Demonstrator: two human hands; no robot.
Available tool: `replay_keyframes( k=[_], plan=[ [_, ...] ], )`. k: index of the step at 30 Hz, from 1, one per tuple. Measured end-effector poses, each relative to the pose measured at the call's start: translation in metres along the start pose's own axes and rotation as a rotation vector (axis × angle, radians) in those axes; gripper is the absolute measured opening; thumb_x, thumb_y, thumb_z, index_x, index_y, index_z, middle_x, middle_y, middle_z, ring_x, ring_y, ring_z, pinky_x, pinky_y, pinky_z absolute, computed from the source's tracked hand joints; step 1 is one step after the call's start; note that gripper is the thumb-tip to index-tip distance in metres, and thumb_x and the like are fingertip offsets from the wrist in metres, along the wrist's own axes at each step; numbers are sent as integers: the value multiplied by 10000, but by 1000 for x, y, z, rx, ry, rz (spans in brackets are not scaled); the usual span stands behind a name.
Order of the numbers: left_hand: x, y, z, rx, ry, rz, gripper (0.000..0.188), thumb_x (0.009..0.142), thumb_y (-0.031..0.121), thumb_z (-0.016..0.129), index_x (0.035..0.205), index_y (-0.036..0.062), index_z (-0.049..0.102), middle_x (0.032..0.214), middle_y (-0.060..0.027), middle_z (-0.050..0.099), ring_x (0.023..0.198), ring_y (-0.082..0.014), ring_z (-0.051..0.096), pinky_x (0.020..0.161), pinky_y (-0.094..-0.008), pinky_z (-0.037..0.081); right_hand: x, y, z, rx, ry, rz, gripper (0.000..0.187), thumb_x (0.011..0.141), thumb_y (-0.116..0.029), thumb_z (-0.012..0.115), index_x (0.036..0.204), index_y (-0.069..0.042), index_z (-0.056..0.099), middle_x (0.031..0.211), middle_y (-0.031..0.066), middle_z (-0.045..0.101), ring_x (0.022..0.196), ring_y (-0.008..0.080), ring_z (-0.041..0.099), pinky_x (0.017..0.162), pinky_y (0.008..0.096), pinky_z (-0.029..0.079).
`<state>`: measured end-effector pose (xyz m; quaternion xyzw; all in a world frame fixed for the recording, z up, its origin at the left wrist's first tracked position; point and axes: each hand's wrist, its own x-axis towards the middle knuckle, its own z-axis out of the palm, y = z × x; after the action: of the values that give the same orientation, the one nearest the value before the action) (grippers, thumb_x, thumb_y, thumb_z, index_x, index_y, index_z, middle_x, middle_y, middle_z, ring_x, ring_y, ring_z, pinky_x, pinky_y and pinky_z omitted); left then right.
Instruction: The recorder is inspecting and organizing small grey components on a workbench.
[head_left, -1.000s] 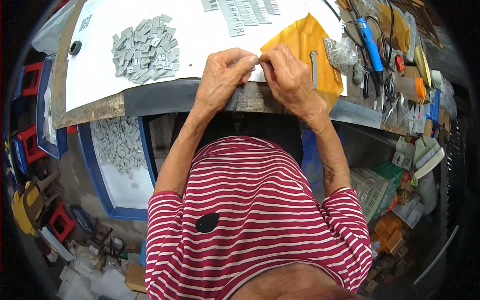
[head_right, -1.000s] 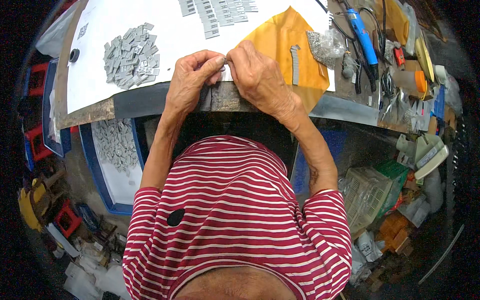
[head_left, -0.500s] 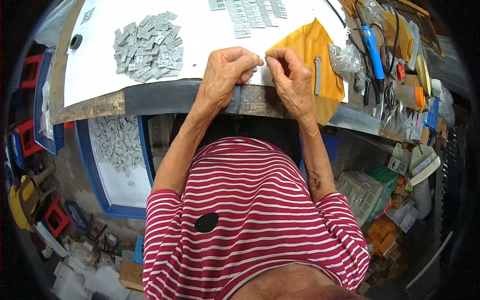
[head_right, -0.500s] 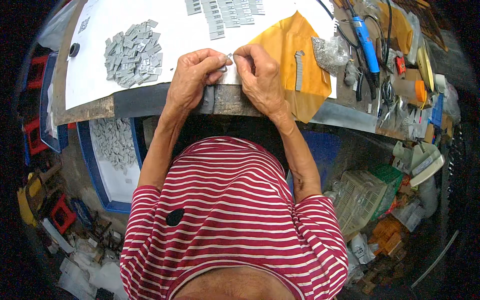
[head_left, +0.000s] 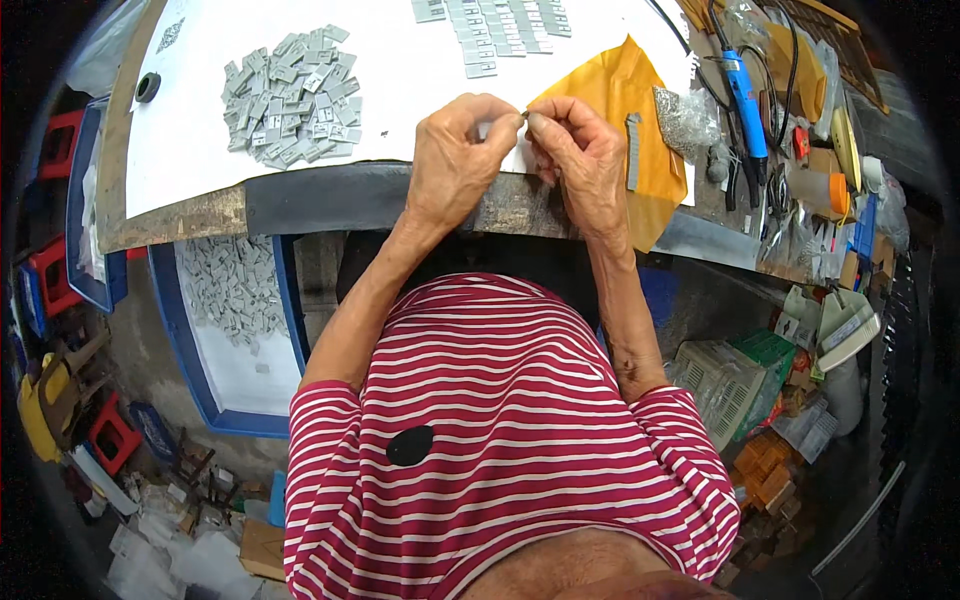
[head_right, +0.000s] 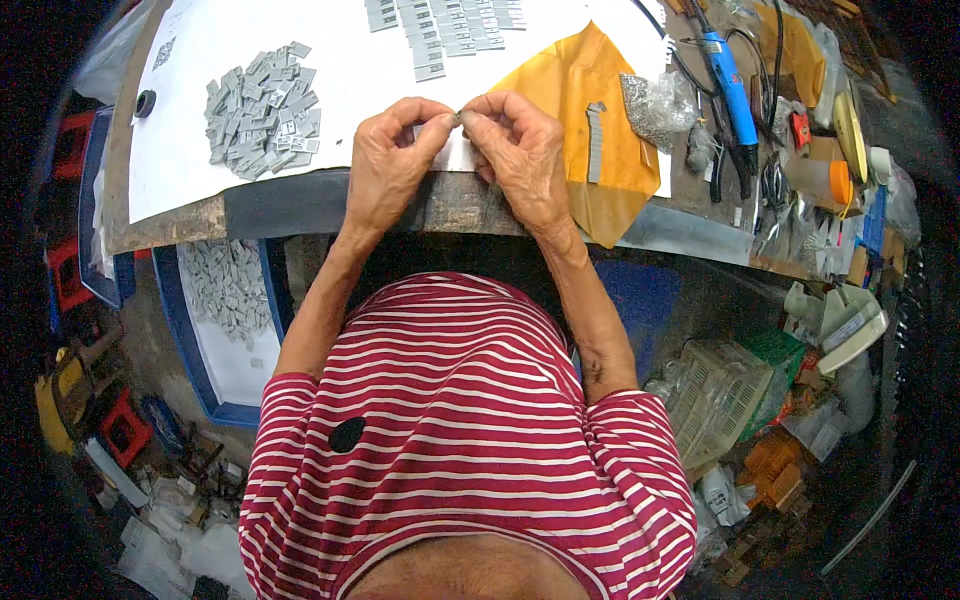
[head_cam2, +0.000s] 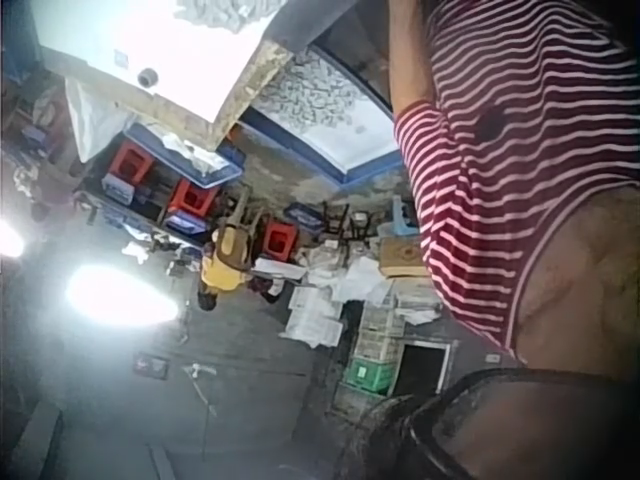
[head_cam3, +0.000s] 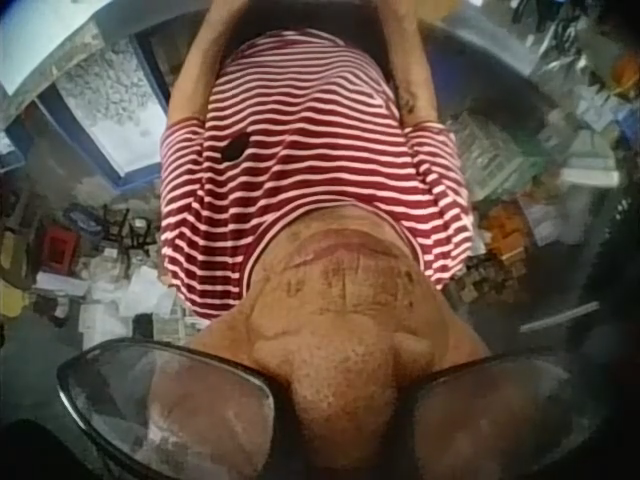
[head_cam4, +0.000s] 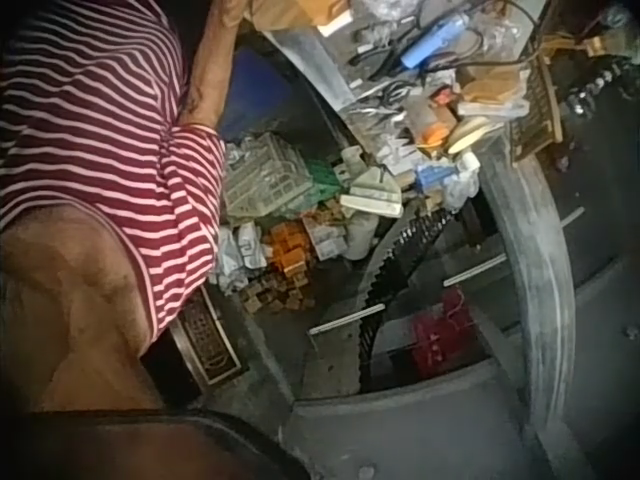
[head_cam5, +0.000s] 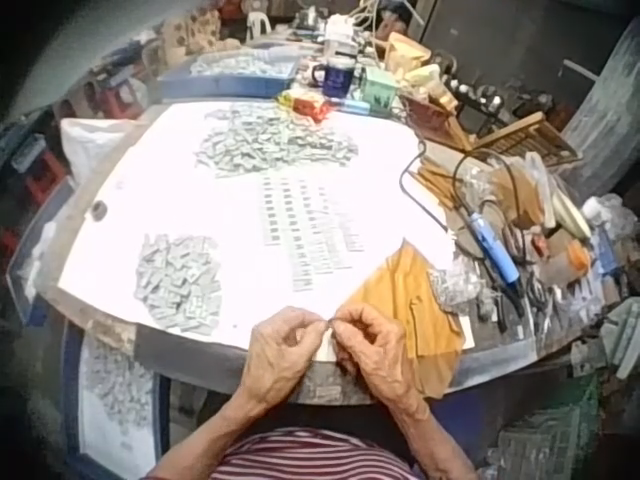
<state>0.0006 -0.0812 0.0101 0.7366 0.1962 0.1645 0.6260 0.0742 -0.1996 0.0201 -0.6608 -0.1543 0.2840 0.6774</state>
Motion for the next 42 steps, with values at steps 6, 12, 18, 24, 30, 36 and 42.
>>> replay_keyframes(
  k=[6, 12, 18, 24, 30, 36, 42],
  plan=[
    [-2, -1, 3, 60, 58, 121, 147, 775, 118, 600, 806, -20, 641, 725, -82, 615, 515, -113, 473, 486, -268, 403, -2, 2, 0, -266, 53, -131, 96, 838, -76, 584, 873, 10, 561, 654, -29, 511, 536, 20, 439, 450, 183, 345],
    [0, -2, -3, -236, -163, -127, 172, 839, 128, 581, 897, -26, 629, 700, 1, 554, 599, -47, 453, 541, -187, 378, 4, 13, -5, -659, 89, -708, 77, 770, 38, 569, 831, 7, 534, 703, 88, 524, 576, 191, 520, 498, 300, 418],
    [1, -8, -8, -711, -278, -230, 180, 868, 132, 571, 939, -32, 595, 715, 3, 545, 602, -51, 452, 552, -169, 378, 3, 7, -7, -804, 64, -971, 182, 723, 74, 592, 882, 4, 536, 776, 121, 544, 641, 267, 556, 539, 341, 453],
    [1, -13, -9, -764, -297, -240, 164, 857, 116, 584, 938, -26, 597, 726, -1, 551, 604, -50, 453, 558, -168, 379, 1, 9, -9, -781, 41, -974, 203, 729, 77, 597, 911, 1, 549, 792, 123, 545, 631, 260, 559, 524, 318, 461],
    [-1, -8, -5, -532, -181, -194, 167, 818, 141, 616, 886, -11, 626, 619, 14, 511, 545, -38, 414, 498, -163, 316, -7, 13, -5, -511, 58, -605, 141, 767, 68, 586, 886, -4, 560, 787, 93, 539, 613, 172, 550, 521, 261, 444],
    [0, -10, -3, -649, -197, -226, 159, 808, 134, 619, 858, -18, 624, 606, 19, 506, 532, -34, 417, 478, -163, 315, -9, 10, -6, -484, 27, -499, 107, 786, 38, 589, 882, 0, 563, 779, 65, 537, 616, 114, 536, 524, 231, 431],
    [-1, -8, -6, -571, -235, -259, 154, 834, 117, 598, 896, -25, 599, 668, 7, 531, 564, -47, 423, 526, -165, 332, -14, 2, -5, -261, 7, -251, 85, 819, -28, 599, 890, 9, 573, 690, 13, 569, 550, 45, 500, 486, 186, 410]
  ],
)
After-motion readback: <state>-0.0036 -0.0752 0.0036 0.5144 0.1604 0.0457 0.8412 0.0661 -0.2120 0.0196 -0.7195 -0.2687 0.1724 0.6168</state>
